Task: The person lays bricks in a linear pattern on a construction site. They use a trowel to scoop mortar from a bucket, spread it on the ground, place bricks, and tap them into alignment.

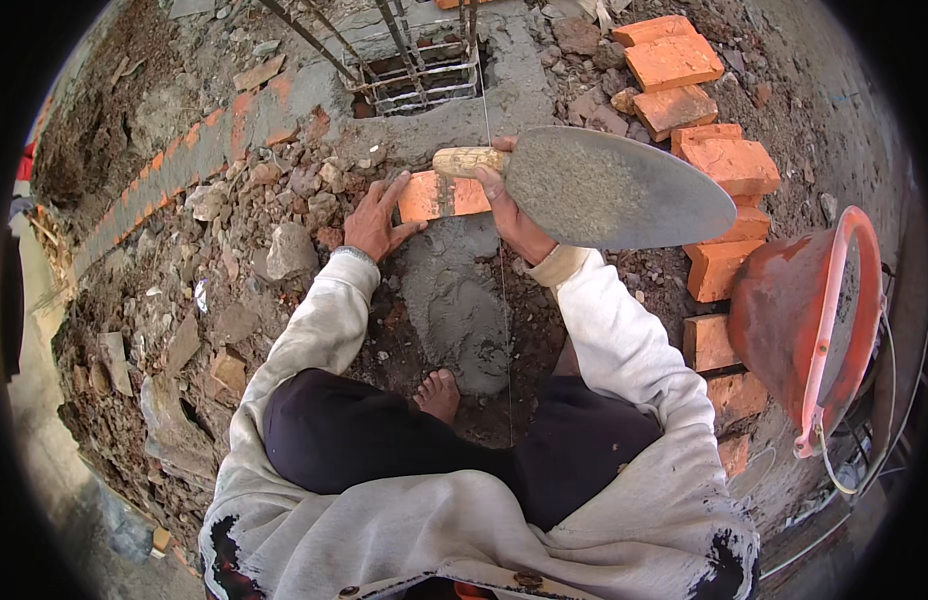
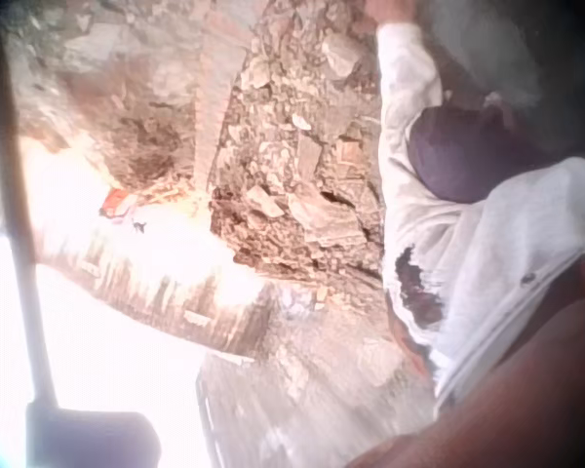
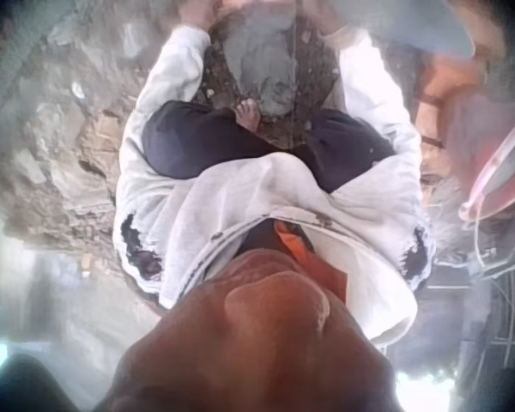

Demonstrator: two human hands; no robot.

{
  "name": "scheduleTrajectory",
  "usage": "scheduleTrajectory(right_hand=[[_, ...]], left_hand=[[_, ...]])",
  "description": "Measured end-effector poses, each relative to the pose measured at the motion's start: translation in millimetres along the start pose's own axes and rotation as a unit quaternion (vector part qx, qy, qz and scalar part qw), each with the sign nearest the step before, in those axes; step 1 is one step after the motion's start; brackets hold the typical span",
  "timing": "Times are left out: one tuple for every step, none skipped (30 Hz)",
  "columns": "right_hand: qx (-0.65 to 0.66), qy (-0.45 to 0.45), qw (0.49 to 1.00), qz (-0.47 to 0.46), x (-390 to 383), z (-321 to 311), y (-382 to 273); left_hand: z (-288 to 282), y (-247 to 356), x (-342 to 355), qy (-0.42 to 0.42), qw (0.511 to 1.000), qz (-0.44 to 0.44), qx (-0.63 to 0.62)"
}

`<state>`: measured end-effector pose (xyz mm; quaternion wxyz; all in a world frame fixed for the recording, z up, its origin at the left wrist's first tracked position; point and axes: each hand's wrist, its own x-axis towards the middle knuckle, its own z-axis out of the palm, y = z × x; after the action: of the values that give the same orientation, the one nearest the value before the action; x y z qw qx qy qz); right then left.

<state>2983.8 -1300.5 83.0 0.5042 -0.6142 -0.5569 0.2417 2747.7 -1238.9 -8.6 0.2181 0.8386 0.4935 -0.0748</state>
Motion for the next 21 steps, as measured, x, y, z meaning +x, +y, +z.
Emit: scheduleTrajectory(right_hand=[[0.000,0.002,1.000,-0.022,-3,2,-2],[-0.121,-0.023,0.989,-0.086,-16,7,17],[-0.243,-0.047,0.957,-0.153,-36,11,50],[-0.350,-0.066,0.908,-0.221,-34,18,52],[-0.450,-0.072,0.843,-0.286,-36,16,51],[-0.357,-0.073,0.899,-0.243,-30,15,52],[-0.256,-0.075,0.945,-0.189,-25,19,49],[-0.152,-0.075,0.977,-0.131,-22,24,49],[-0.150,-0.087,0.977,-0.124,-23,29,53],[-0.151,-0.102,0.976,-0.119,-23,29,57],[-0.153,-0.116,0.975,-0.113,-24,27,61],[-0.155,-0.131,0.973,-0.108,-25,25,62],[-0.218,-0.134,0.952,-0.172,-17,22,55],[-0.275,-0.125,0.924,-0.234,-12,20,47],[-0.144,-0.136,0.972,-0.123,-5,22,47],[-0.010,-0.147,0.989,0.001,-5,25,45],[0.001,-0.135,0.991,0.005,-3,26,40],[0.002,-0.120,0.993,-0.023,-3,31,35],[-0.003,-0.103,0.993,-0.054,1,35,29],[-0.012,-0.098,0.991,-0.095,0,40,33],[-0.022,-0.093,0.986,-0.134,-2,46,38]], left_hand=[[2,0,1,-0.012,1.000,-0.001,-0.008],[3,1,3,-0.005,1.000,0.007,-0.010],[3,7,8,0.006,1.000,0.019,-0.015],[-1,7,9,0.019,0.999,0.026,-0.012],[-4,10,8,0.019,0.999,0.027,-0.029],[-6,11,8,0.027,0.999,0.030,-0.037],[-5,8,5,0.027,0.998,0.033,-0.042],[-4,6,3,0.028,0.998,0.036,-0.048],[-3,4,4,0.025,0.998,0.031,-0.048],[-3,3,5,0.034,0.998,0.036,-0.050],[-2,3,6,0.043,0.997,0.041,-0.052],[-2,3,7,0.053,0.996,0.046,-0.055],[-3,3,8,0.036,0.997,0.041,-0.055],[-1,0,11,0.033,0.997,0.042,-0.051],[1,-1,13,0.030,0.997,0.044,-0.047],[5,-1,10,0.020,0.998,0.044,-0.046],[8,-3,7,0.027,0.998,0.047,-0.038],[11,-6,4,0.023,0.998,0.045,-0.039],[9,-7,7,0.025,0.998,0.048,-0.043],[9,-7,7,0.027,0.997,0.051,-0.046],[11,-7,6,0.024,0.998,0.047,-0.046]])
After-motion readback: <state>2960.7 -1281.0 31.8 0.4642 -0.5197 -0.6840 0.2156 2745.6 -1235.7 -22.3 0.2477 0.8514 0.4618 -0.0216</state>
